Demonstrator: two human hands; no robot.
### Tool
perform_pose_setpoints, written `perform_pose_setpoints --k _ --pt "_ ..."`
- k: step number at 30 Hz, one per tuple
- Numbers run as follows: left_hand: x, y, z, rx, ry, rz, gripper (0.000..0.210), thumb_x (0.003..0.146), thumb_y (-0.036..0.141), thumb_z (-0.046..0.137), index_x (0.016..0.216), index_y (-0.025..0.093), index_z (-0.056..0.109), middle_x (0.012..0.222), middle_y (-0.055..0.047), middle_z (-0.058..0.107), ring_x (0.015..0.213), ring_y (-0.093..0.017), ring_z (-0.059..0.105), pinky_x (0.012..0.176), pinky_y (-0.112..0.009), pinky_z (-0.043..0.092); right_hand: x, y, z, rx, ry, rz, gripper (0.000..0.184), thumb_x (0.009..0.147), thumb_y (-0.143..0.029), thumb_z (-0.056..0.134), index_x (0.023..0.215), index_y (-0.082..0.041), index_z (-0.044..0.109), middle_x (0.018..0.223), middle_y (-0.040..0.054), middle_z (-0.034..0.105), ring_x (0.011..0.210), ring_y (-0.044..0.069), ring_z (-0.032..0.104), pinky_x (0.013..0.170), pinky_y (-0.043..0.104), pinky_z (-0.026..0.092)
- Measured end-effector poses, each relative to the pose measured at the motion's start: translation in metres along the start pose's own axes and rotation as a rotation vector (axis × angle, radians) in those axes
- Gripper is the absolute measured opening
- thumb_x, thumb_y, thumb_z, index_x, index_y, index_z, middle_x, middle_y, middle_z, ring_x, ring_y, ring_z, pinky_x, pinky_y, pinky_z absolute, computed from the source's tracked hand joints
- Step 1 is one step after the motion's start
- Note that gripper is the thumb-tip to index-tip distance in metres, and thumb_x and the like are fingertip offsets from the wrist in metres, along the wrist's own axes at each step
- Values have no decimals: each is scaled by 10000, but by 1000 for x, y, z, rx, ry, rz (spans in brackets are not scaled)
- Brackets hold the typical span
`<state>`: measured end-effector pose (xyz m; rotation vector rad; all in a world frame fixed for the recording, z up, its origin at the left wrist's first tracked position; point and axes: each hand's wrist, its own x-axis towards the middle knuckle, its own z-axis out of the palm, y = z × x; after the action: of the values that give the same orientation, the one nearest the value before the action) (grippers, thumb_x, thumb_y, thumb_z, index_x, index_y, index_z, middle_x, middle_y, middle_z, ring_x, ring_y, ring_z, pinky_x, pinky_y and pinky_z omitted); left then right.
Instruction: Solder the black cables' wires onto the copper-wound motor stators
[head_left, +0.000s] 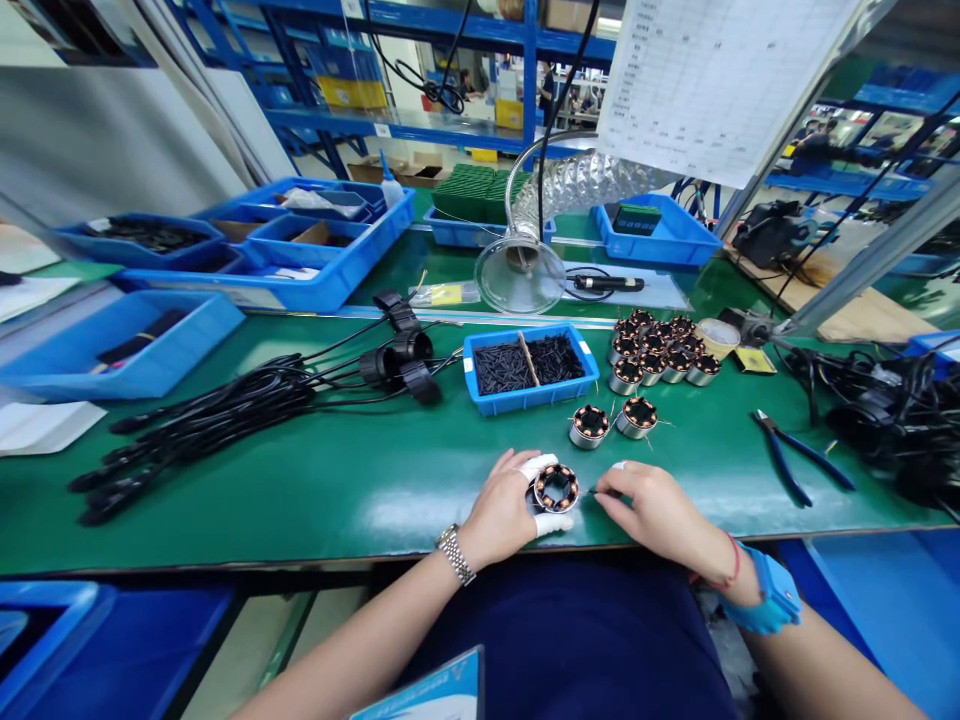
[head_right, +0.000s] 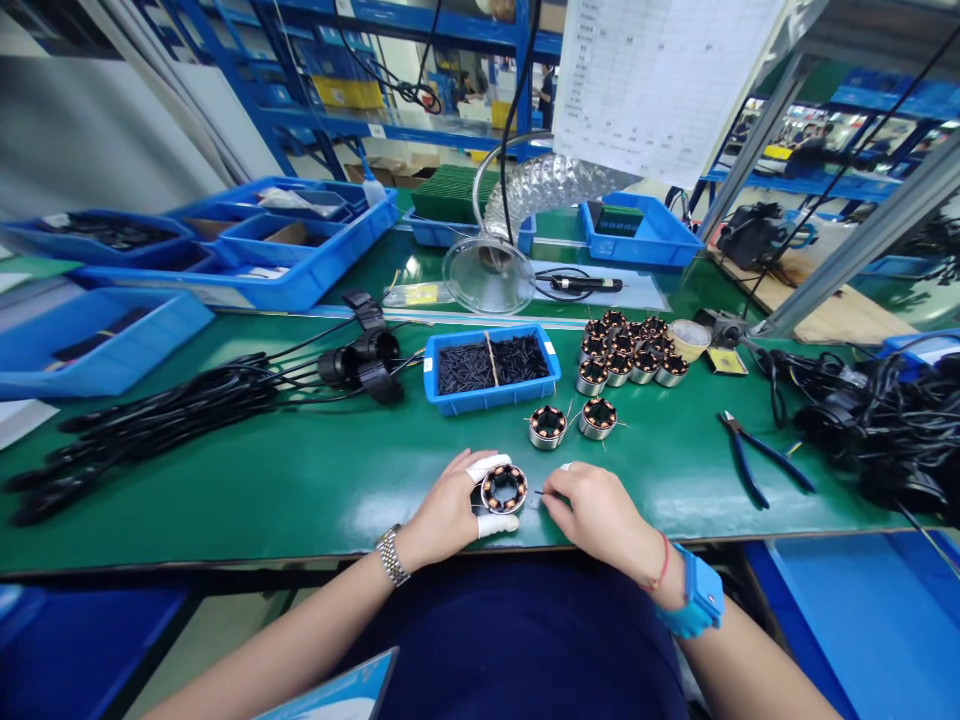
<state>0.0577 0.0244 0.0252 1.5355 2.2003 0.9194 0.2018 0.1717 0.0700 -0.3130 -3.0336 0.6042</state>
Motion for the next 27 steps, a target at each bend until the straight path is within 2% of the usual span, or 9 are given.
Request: perform_pose_setpoints --k 7,13,17,23,27 --pt "0 -1 0 -6 0 5 671 578 514 674 1136 185 500 1149 -103 567 1156 -245 440 1037 -459 219 4 -1 -5 93 13 -45 147 833 -230 467 814 -185 606 769 30 623 722 140 543 688 244 401" --pt "0 -2 -1 -24 8 9 665 567 511 683 1122 189 510 1124 -97 581 1140 -244 455 1029 -455 235 9 -5 5 257 47 -40 185 850 -229 457 729 -182 589 703 8 613 663 120 536 642 227 399" --pt "0 -2 0 -23 4 9 639 573 526 672 1103 197 528 1122 -95 584 1140 -247 454 1029 -455 236 6 -7 18 322 133 17 200 852 -227 451 690 -188 562 686 5 608 652 121 533 636 236 405" --pt "0 -3 2 -19 20 -4 617 584 525 663 1090 193 540 1126 -100 579 1136 -258 456 1024 -469 241 -5 -20 39 193 403 37 171 846 -213 438 755 -192 580 682 46 604 652 157 523 629 283 414" --pt "-1 -3 2 -34 33 5 618 584 509 670 1099 196 533 1108 -93 587 1128 -256 458 1022 -470 240 -8 -25 42 232 421 28 155 839 -178 437 869 -186 589 796 70 636 723 179 541 670 308 433"
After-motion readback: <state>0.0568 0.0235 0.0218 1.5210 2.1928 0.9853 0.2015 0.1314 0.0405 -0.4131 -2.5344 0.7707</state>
